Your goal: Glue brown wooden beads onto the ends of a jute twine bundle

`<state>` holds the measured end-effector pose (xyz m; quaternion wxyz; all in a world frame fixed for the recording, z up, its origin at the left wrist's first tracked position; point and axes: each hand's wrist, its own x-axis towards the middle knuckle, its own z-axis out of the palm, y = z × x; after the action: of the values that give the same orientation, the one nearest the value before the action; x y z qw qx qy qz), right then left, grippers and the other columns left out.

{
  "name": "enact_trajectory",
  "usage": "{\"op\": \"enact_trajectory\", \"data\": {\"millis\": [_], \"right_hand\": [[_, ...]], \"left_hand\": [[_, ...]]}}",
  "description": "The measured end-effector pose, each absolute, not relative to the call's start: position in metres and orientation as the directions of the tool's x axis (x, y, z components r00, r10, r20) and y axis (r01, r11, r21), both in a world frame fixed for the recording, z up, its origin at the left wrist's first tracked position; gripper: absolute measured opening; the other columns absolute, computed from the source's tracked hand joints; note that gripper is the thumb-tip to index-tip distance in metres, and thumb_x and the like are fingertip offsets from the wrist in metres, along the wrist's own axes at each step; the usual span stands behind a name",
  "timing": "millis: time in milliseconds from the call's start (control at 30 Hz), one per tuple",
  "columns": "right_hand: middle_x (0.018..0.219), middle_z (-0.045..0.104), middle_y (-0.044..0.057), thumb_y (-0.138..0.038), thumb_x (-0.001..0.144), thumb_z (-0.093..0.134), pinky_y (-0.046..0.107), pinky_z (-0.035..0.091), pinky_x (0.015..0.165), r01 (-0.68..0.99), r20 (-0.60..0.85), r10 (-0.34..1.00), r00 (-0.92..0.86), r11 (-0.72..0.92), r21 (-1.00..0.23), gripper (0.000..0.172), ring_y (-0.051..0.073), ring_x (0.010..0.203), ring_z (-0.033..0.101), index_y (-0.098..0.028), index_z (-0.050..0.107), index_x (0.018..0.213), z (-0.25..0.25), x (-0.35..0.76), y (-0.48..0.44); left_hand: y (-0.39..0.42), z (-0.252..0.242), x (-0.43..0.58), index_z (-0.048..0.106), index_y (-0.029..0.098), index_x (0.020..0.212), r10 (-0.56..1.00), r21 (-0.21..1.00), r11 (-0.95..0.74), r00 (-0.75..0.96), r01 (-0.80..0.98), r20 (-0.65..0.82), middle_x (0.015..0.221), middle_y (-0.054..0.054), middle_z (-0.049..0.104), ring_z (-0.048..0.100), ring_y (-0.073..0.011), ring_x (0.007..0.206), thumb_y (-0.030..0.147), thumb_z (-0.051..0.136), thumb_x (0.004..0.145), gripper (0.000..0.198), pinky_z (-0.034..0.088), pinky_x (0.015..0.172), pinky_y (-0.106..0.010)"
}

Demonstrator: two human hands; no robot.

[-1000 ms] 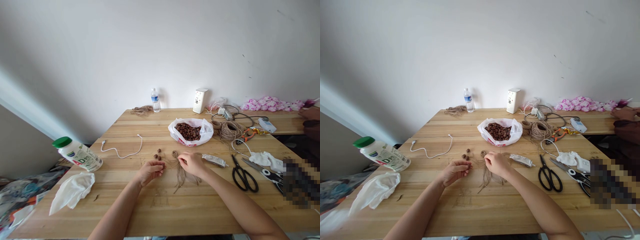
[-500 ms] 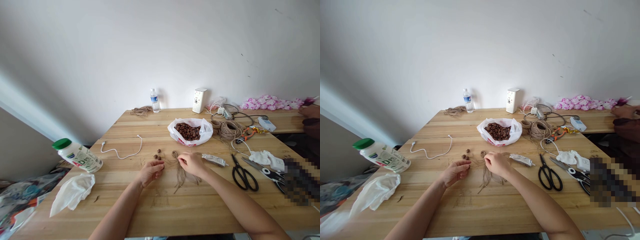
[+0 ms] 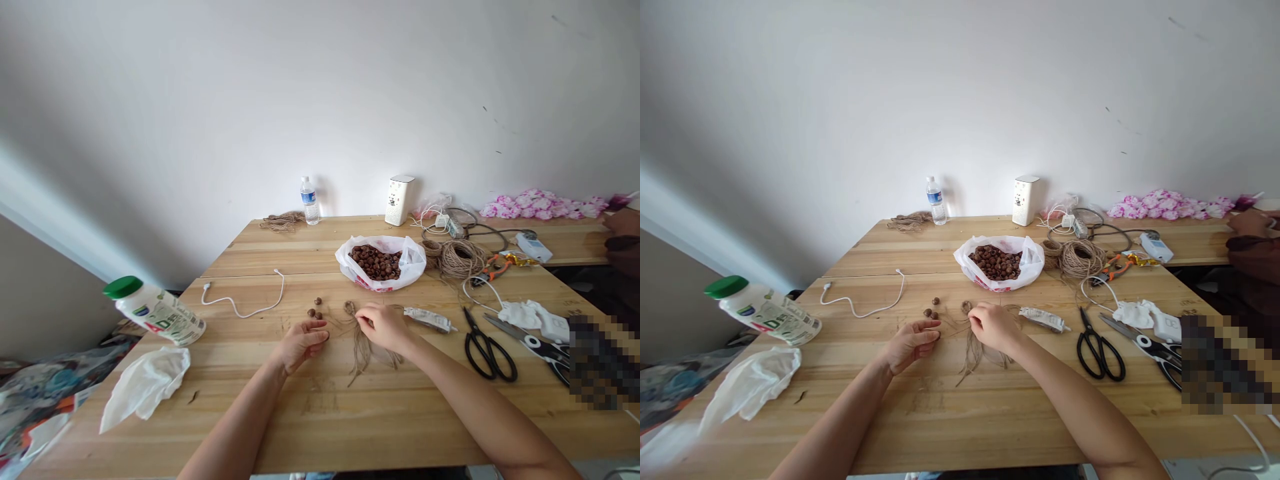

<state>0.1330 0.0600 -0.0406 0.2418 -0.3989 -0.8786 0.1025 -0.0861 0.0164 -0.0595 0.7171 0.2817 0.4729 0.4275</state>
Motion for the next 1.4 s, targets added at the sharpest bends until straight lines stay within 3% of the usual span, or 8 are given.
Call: {"op": "enact_trajectory", "data": {"millis": [667, 1000, 1400], "right_hand": [[0.079, 0.065, 0.002, -0.012, 0.081, 0.050, 0.022, 0.039, 0.064, 0.624, 0.340, 0.732, -0.590, 0.681, -0.384, 0.016, 0.013, 0.073, 0.059, -0.020, 0.064, 0.080, -0.043, 0.133, 0.062], [0.080, 0.065, 0.004, -0.013, 0.083, 0.048, 0.023, 0.040, 0.065, 0.640, 0.301, 0.748, -0.591, 0.663, -0.388, 0.019, 0.015, 0.073, 0.059, -0.020, 0.066, 0.082, -0.040, 0.134, 0.061], [0.094, 0.067, 0.005, -0.005, 0.079, 0.045, 0.025, 0.045, 0.076, 0.680, 0.259, 0.806, -0.532, 0.589, -0.437, 0.028, 0.017, 0.085, 0.061, -0.018, 0.066, 0.093, -0.042, 0.138, 0.072]], "left_hand": [[0.015, -0.056, -0.086, 0.043, 0.012, 0.101, 0.900, 0.856, 0.435, 0.127, -0.279, -0.416, 0.047, 0.012, 0.043, 0.025, -0.0002, 0.036, 0.028, 0.084, 0.042, 0.073, 0.011, 0.042, -0.020], [0.018, -0.061, -0.088, 0.047, 0.013, 0.096, 0.921, 0.893, 0.389, 0.077, -0.229, -0.382, 0.052, 0.008, 0.050, 0.031, -0.0017, 0.036, 0.033, 0.084, 0.041, 0.069, 0.015, 0.039, -0.019], [0.020, -0.070, -0.092, 0.051, 0.014, 0.096, 0.930, 0.918, 0.365, 0.013, -0.156, -0.367, 0.061, 0.003, 0.056, 0.036, -0.0028, 0.037, 0.034, 0.082, 0.045, 0.063, 0.019, 0.039, -0.018]]}}
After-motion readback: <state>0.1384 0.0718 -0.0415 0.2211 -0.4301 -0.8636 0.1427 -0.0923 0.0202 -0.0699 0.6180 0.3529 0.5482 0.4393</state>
